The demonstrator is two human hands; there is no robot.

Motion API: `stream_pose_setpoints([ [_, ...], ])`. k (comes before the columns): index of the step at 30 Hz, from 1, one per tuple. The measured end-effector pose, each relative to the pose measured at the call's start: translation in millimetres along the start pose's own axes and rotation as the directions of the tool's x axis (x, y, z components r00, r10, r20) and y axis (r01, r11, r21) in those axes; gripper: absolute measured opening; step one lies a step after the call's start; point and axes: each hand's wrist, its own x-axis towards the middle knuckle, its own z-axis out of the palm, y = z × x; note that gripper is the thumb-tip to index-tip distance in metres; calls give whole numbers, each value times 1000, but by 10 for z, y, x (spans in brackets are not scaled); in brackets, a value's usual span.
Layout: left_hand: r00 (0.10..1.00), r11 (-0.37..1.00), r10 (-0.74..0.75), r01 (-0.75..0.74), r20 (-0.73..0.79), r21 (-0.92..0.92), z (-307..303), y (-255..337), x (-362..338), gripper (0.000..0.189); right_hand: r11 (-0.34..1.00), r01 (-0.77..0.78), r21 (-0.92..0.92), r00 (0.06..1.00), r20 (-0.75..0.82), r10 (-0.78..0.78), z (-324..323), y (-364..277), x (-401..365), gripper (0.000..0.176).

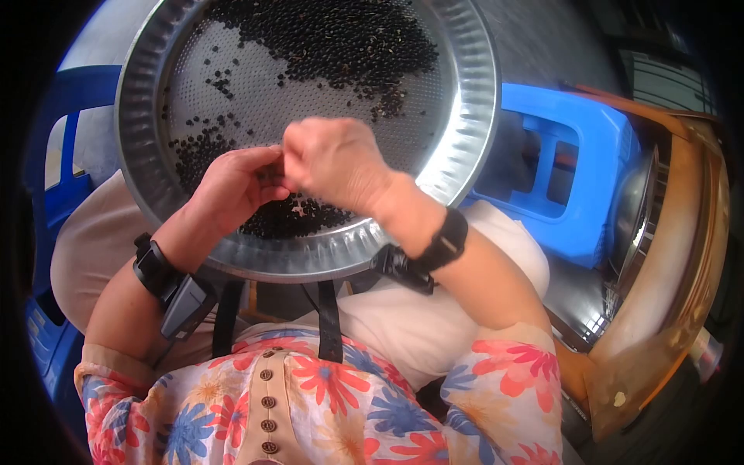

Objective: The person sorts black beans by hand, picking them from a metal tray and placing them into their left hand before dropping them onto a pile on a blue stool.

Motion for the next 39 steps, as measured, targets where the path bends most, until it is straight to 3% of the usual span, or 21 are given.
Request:
stream_pose_setpoints([
  [5, 985, 998, -58, 57, 164, 13, 53, -81, 14, 23, 990, 70, -120, 987, 153, -51, 1, -70, -146, 22],
  [9, 995, 995, -70, 65, 73, 70, 84, -30, -8, 22, 989, -118, -91, 981, 145, 130, -148, 197, -210, 16],
  [11, 993, 995, -70, 63, 96, 73, 96, -28, -1, 22, 946, -236, -222, 971, -15, 239, -210, 394, -256, 20],
  [12, 991, 995, -68, 60, 117, 74, 100, -27, -1, 21, 946, -237, -222, 971, -15, 240, -250, 452, -263, 20],
  [14, 991, 996, -66, 57, 118, 74, 117, -32, -7, 21, 867, -428, -255, 900, -35, 434, -305, 501, -253, 27],
  [18, 992, 995, -65, 56, 112, 83, 148, -27, 1, 21, 909, -354, -218, 919, 100, 382, -279, 459, -300, 25],
  [20, 992, 994, -68, 59, 105, 87, 162, -27, 0, 20, 950, -304, -66, 942, 128, 310, -264, 477, -345, 20],
  [21, 993, 994, -66, 57, 98, 88, 160, -27, -4, 20, 950, -305, -66, 941, 129, 312, -274, 493, -351, 20],
  [23, 992, 994, -67, 58, 103, 90, 158, -33, 6, 20, 920, -370, -128, 929, -65, 364, -322, 557, -361, 17],
  [28, 991, 994, -72, 62, 111, 92, 177, -18, 9, 20, 904, -412, -117, 908, 25, 417, -315, 528, -400, 18],
  [31, 992, 993, -76, 65, 105, 100, 187, -20, 9, 20, 924, -382, 2, 921, 75, 381, -315, 521, -388, 19],
  [33, 992, 993, -74, 63, 106, 102, 188, -23, 10, 21, 876, -452, -169, 886, 28, 463, -336, 555, -342, 20],
  [35, 991, 993, -75, 64, 112, 99, 189, -24, 9, 21, 875, -452, -173, 884, 49, 466, -327, 547, -348, 20],
  [37, 990, 993, -75, 64, 118, 95, 187, -21, 5, 21, 935, -354, -12, 931, 90, 354, -293, 565, -380, 20],
  [39, 991, 993, -74, 63, 109, 101, 187, -15, -1, 21, 929, -370, -20, 928, 33, 371, -313, 578, -365, 19],
])
